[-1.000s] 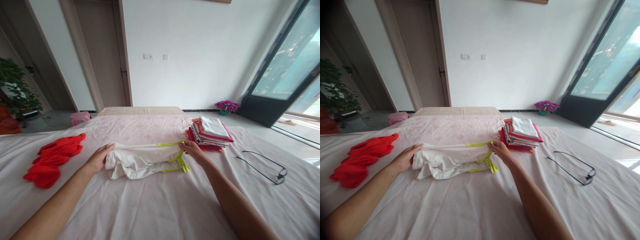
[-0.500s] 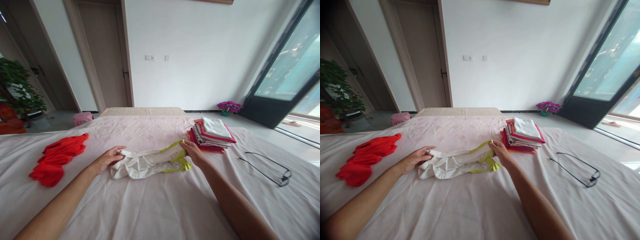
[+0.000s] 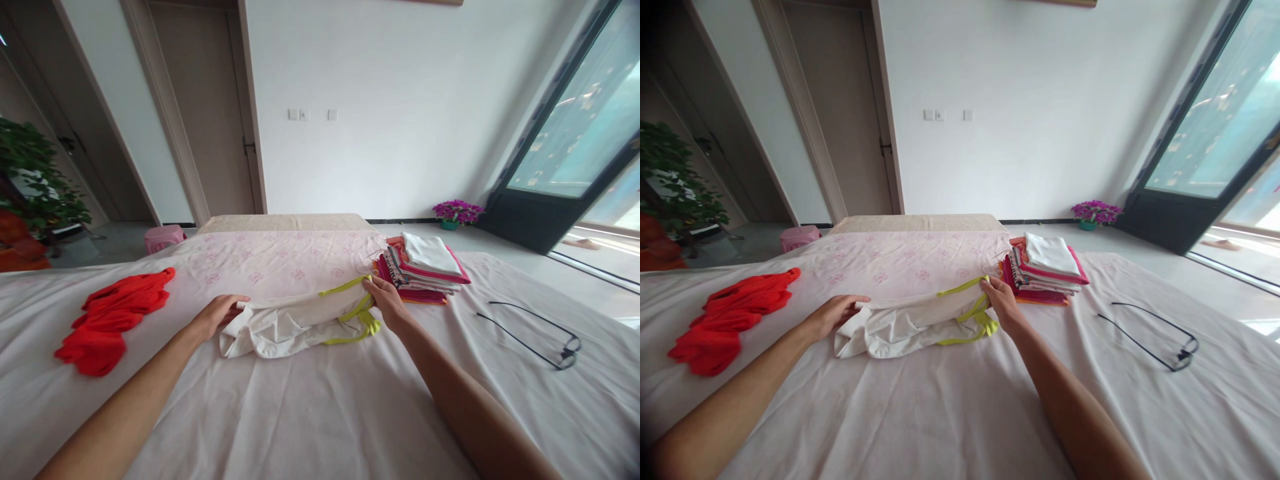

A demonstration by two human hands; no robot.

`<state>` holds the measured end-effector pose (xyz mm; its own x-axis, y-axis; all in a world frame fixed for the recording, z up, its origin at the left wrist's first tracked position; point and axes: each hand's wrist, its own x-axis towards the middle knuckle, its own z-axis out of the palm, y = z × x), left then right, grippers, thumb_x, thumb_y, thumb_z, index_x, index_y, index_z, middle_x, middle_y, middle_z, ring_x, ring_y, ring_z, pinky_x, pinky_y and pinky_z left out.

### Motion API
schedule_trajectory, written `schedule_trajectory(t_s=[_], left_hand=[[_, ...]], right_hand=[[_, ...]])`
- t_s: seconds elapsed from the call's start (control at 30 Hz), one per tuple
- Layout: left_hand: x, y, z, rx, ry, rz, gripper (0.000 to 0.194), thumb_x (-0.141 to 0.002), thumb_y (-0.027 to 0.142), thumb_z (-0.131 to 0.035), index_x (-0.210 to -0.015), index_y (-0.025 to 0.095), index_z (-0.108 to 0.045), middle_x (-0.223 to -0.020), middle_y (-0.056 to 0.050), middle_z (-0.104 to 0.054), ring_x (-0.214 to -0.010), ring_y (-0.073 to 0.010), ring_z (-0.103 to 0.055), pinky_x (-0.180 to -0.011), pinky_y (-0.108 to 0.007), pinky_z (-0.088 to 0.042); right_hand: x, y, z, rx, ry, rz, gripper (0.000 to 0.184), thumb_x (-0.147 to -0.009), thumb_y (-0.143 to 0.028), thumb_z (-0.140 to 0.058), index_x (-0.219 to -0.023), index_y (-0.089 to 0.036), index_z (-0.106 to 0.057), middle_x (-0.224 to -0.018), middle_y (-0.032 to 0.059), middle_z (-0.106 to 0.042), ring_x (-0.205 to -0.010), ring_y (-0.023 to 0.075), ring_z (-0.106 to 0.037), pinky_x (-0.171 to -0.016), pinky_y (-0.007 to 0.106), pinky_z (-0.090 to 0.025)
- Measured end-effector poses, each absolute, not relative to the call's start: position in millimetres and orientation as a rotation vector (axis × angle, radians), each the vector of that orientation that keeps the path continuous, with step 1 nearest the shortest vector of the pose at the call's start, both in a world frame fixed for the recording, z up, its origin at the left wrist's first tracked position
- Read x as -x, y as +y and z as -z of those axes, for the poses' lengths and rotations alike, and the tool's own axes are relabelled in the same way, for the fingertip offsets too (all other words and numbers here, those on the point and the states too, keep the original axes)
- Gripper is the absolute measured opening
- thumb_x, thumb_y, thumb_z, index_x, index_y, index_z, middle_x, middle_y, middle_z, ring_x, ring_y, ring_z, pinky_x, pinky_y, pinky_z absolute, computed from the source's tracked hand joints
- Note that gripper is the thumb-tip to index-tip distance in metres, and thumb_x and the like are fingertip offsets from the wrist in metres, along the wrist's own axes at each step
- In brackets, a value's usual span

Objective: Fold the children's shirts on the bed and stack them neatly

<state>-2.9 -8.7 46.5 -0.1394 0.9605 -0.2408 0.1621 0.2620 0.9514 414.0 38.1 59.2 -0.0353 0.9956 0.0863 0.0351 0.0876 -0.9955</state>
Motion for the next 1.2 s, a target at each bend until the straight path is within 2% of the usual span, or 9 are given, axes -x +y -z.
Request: schedule_trajectory(t_s=[0.07,0.17,0.33,0.47,0.63,0.83,0.93,1.07,1.2], left_hand=[[2,-11,-50,-1.134,1.525,-0.990,0.051,-0.065,0.045,-0.070,-0.104,0.012,-0.070,-0.080,-0.007,-0.073,-0.073,-0.0219,-0.067,-0.066,-0.029,-0.049],[1,-13,-52,-1.379,1.751,-1.001,0.044,-0.060,0.037,-0.075,-0.099,0.016,-0.071,-0.077,-0.004,-0.072,-0.071,-0.0210,-0.065,-0.063,-0.027,-0.045],[7,-16,-60,-1.730,2.153,-0.997,0.021,-0.073,0.034,-0.060,-0.088,0.022,-0.068,-0.090,-0.005,-0.071,-0.090,-0.0240,-0.064,-0.078,-0.029,-0.045],[23,-26,-73,-1.728,2.057,-1.283,0.027,-0.074,0.041,-0.060,-0.091,0.021,-0.066,-0.099,-0.005,-0.066,-0.098,-0.0244,-0.060,-0.084,-0.030,-0.046],[45,-52,-102,-1.307,1.436,-1.600,0.030,-0.077,0.048,-0.068,-0.095,0.024,-0.063,-0.084,0.003,-0.065,-0.077,-0.0161,-0.059,-0.071,-0.025,-0.047],[59,-24,-117,-1.165,1.424,-1.535,0.043,-0.064,0.048,-0.080,-0.095,0.022,-0.065,-0.086,0.001,-0.069,-0.078,-0.0175,-0.062,-0.069,-0.027,-0.049],[64,16,-129,-1.153,1.518,-1.568,0.047,-0.060,0.049,-0.081,-0.089,0.017,-0.063,-0.075,0.001,-0.065,-0.069,-0.0146,-0.058,-0.065,-0.027,-0.048],[72,54,-183,-1.247,1.451,-1.818,0.031,-0.075,0.041,-0.072,-0.090,0.018,-0.059,-0.077,0.003,-0.061,-0.070,-0.0107,-0.055,-0.069,-0.026,-0.048],[80,47,-230,-1.413,1.357,-2.029,0.024,-0.081,0.033,-0.067,-0.094,0.015,-0.058,-0.080,0.003,-0.058,-0.077,-0.0108,-0.056,-0.079,-0.028,-0.047]], right_hand=[[-413,37,-60,1.149,-1.304,-1.156,0.039,-0.073,-0.057,-0.068,-0.082,-0.019,-0.062,-0.060,-0.0007,-0.058,-0.050,0.0127,-0.049,-0.047,0.024,-0.039],[-412,34,-64,1.130,-1.303,-1.153,0.040,-0.073,-0.058,-0.068,-0.082,-0.019,-0.063,-0.060,0.0000,-0.059,-0.051,0.0133,-0.049,-0.048,0.024,-0.039],[-409,25,-84,1.097,-1.337,-1.090,0.045,-0.072,-0.062,-0.068,-0.082,-0.018,-0.064,-0.062,0.0021,-0.061,-0.055,0.0158,-0.052,-0.052,0.026,-0.041],[-410,9,-108,1.057,-1.410,-1.138,0.044,-0.072,-0.061,-0.069,-0.082,-0.019,-0.065,-0.065,0.0034,-0.062,-0.059,0.0170,-0.054,-0.055,0.027,-0.042],[-425,-13,-144,1.020,-1.515,-1.133,0.037,-0.079,-0.056,-0.067,-0.082,-0.019,-0.063,-0.066,0.0022,-0.059,-0.056,0.0134,-0.049,-0.051,0.025,-0.039],[-417,40,-154,1.210,-1.772,-0.984,0.041,-0.072,-0.053,-0.075,-0.064,-0.019,-0.055,-0.048,-0.0038,-0.045,-0.042,0.0083,-0.041,-0.039,0.021,-0.028],[-393,85,-162,1.278,-1.735,-0.933,0.040,-0.074,-0.050,-0.076,-0.065,-0.019,-0.052,-0.050,-0.0033,-0.049,-0.043,0.0099,-0.052,-0.039,0.019,-0.034],[-370,121,-207,1.020,-1.444,-0.889,0.034,-0.082,-0.050,-0.069,-0.083,-0.018,-0.057,-0.074,0.0025,-0.064,-0.068,0.0139,-0.067,-0.059,0.023,-0.054],[-371,118,-239,0.771,-1.448,-0.687,0.036,-0.085,-0.055,-0.063,-0.090,-0.019,-0.060,-0.085,0.0024,-0.066,-0.085,0.0143,-0.068,-0.079,0.028,-0.056]])
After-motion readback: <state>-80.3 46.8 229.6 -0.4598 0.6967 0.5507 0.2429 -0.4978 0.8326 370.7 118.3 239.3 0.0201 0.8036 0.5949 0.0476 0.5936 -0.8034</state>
